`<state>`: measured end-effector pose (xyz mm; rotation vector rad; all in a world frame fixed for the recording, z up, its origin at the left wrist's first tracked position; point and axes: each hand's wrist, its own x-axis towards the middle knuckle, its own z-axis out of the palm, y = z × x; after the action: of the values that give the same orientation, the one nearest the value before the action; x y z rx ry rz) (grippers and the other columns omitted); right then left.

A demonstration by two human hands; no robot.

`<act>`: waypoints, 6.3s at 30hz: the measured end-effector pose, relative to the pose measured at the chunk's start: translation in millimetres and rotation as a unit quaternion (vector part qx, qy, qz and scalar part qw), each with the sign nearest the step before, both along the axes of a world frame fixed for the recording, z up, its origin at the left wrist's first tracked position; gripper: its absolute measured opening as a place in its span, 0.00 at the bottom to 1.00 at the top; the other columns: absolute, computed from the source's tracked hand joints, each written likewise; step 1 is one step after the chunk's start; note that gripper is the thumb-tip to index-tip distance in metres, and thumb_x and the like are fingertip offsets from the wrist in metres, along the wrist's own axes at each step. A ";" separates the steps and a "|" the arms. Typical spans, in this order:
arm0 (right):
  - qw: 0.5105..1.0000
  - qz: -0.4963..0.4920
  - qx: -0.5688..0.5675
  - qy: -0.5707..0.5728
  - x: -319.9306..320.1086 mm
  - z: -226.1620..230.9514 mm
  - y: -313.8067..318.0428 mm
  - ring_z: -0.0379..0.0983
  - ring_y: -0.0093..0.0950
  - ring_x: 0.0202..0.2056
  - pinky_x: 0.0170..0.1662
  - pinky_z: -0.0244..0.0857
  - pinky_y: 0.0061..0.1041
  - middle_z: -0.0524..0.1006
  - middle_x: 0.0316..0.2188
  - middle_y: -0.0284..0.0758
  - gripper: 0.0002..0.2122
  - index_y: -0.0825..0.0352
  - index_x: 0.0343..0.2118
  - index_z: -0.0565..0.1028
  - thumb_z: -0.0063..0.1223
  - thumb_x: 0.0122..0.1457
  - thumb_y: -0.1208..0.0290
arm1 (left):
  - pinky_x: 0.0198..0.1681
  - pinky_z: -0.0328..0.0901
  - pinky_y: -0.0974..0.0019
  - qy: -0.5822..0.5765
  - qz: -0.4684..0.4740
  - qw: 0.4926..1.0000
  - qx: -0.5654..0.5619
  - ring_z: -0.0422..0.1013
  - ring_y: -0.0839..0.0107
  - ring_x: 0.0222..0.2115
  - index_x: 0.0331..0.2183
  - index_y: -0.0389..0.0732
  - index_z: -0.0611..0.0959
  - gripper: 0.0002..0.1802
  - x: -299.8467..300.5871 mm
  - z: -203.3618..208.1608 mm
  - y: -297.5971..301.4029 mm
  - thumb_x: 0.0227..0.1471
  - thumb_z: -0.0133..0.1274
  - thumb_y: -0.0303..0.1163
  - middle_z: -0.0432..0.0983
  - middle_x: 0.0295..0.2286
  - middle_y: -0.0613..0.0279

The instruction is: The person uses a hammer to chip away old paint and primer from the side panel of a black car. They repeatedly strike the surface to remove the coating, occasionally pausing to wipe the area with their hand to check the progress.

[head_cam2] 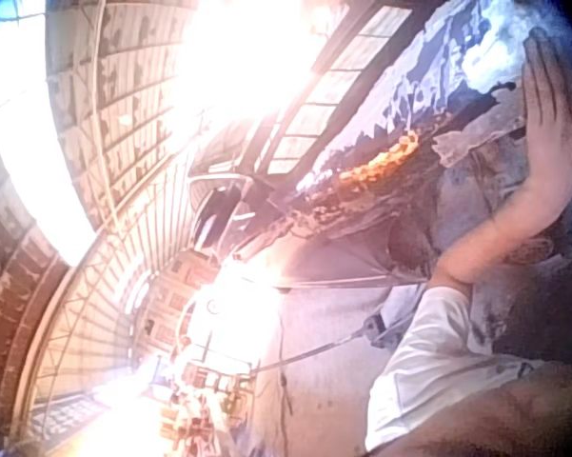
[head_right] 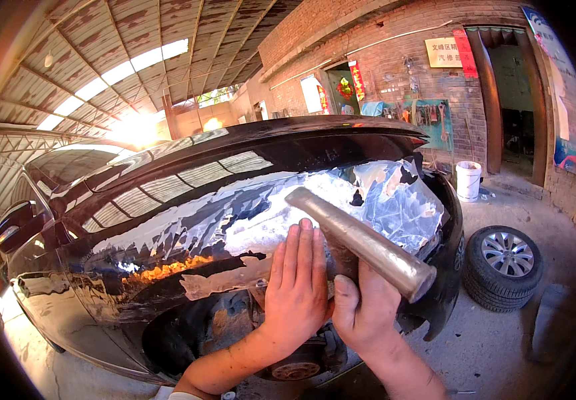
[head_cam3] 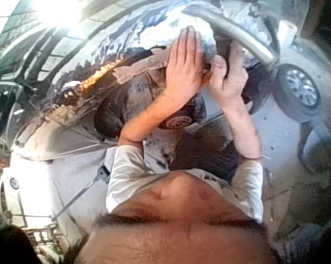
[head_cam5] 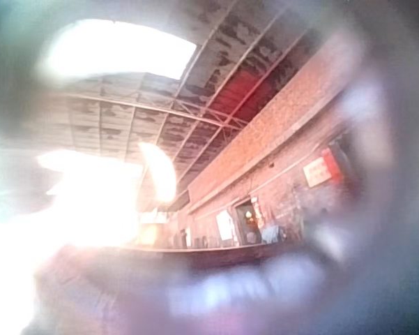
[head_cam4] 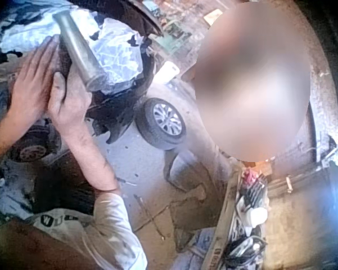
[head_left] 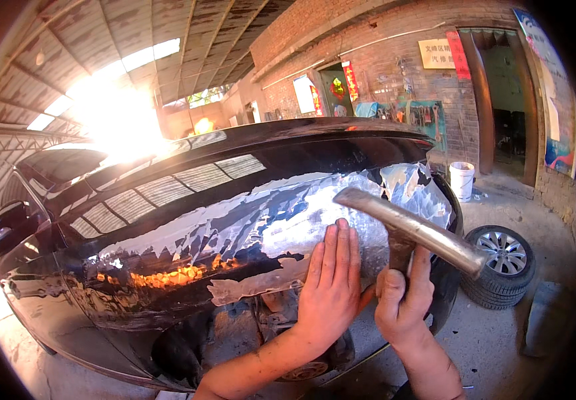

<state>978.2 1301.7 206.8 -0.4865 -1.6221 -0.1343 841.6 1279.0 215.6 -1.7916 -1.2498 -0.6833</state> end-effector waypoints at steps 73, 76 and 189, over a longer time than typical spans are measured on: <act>0.992 0.044 -0.063 0.100 18.3 5.8 11.1 0.78 0.37 0.29 0.34 0.70 0.30 0.79 0.38 0.50 0.24 0.75 0.63 0.60 0.42 0.65 0.73 | 0.68 0.41 0.50 0.096 0.069 0.993 -0.011 0.49 0.43 0.65 0.59 0.22 0.63 0.42 34.9 -3.6 15.8 0.54 0.45 0.48 0.53 0.61 0.31; 0.997 0.035 -0.023 0.072 16.7 8.7 20.7 0.80 0.37 0.31 0.35 0.72 0.30 0.79 0.38 0.52 0.23 0.75 0.63 0.60 0.42 0.66 0.73 | 0.68 0.42 0.48 0.100 0.076 0.992 0.003 0.49 0.42 0.65 0.59 0.22 0.63 0.40 36.5 -4.7 17.8 0.54 0.45 0.44 0.54 0.61 0.31; 0.958 0.260 -0.012 -0.123 -145.6 -74.8 -55.4 0.69 0.49 0.20 0.23 0.62 0.42 0.69 0.19 0.44 0.16 0.70 0.27 0.70 0.50 0.61 0.60 | 0.66 0.44 0.43 -0.180 0.161 0.963 0.117 0.47 0.42 0.65 0.64 0.28 0.53 0.53 -220.0 -55.8 -145.4 0.50 0.58 0.50 0.47 0.64 0.34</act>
<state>832.6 1246.3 132.0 -0.0483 -1.9449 0.2294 621.6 1133.6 159.8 -1.2667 -1.5831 -0.9505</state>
